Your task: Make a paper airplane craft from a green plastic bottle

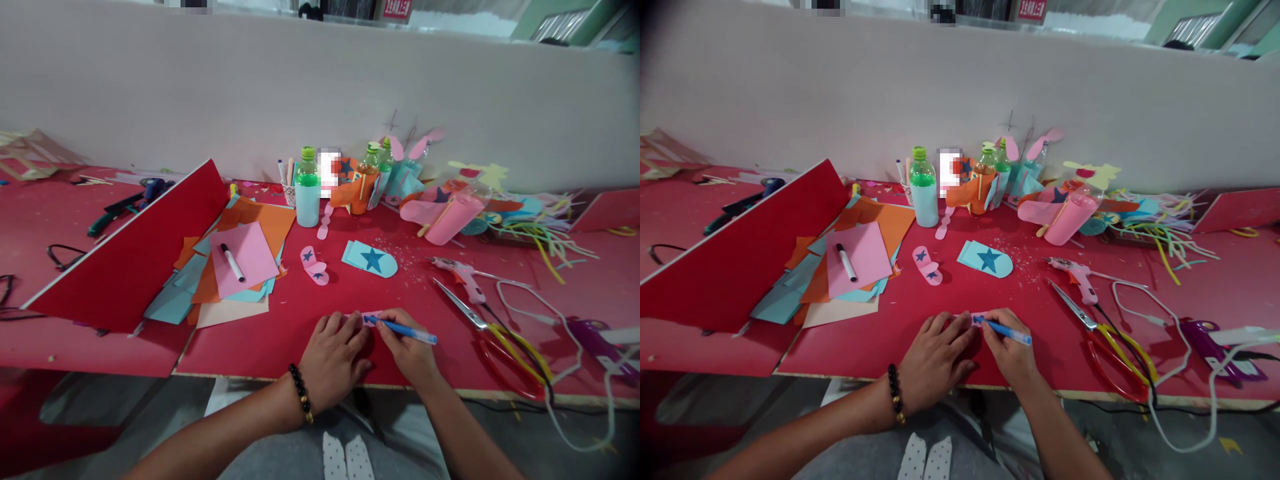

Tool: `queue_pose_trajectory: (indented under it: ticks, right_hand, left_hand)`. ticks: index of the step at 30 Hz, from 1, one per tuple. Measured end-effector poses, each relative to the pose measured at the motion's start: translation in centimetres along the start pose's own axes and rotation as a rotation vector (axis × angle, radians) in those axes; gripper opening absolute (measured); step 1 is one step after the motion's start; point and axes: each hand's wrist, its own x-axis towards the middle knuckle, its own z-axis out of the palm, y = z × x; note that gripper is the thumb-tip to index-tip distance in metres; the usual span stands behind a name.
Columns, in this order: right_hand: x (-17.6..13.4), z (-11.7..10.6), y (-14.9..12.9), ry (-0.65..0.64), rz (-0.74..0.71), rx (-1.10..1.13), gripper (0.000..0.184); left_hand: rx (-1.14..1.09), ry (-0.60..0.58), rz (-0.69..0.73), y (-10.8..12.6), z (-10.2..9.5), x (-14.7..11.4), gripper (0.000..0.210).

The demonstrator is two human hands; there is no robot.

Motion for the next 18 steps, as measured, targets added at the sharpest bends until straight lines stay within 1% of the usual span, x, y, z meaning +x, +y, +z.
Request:
queue_pose_trajectory:
  ticks: [5,9,18]
  right_hand:
    - [-0.09,-0.2,-0.36,-0.043,-0.002,0.048,0.01]
    - [-0.17,-0.37,-0.53,-0.052,-0.005,0.03,0.012]
    - [-0.27,-0.05,0.16,0.032,0.026,0.007,0.011]
  left_hand:
    - [0.018,0.005,-0.002,0.01,0.06,-0.01,0.054]
    - [0.026,0.002,-0.005,0.0,0.14,0.02,0.054]
    - [0.015,-0.008,-0.009,0.02,0.22,0.02,0.053]
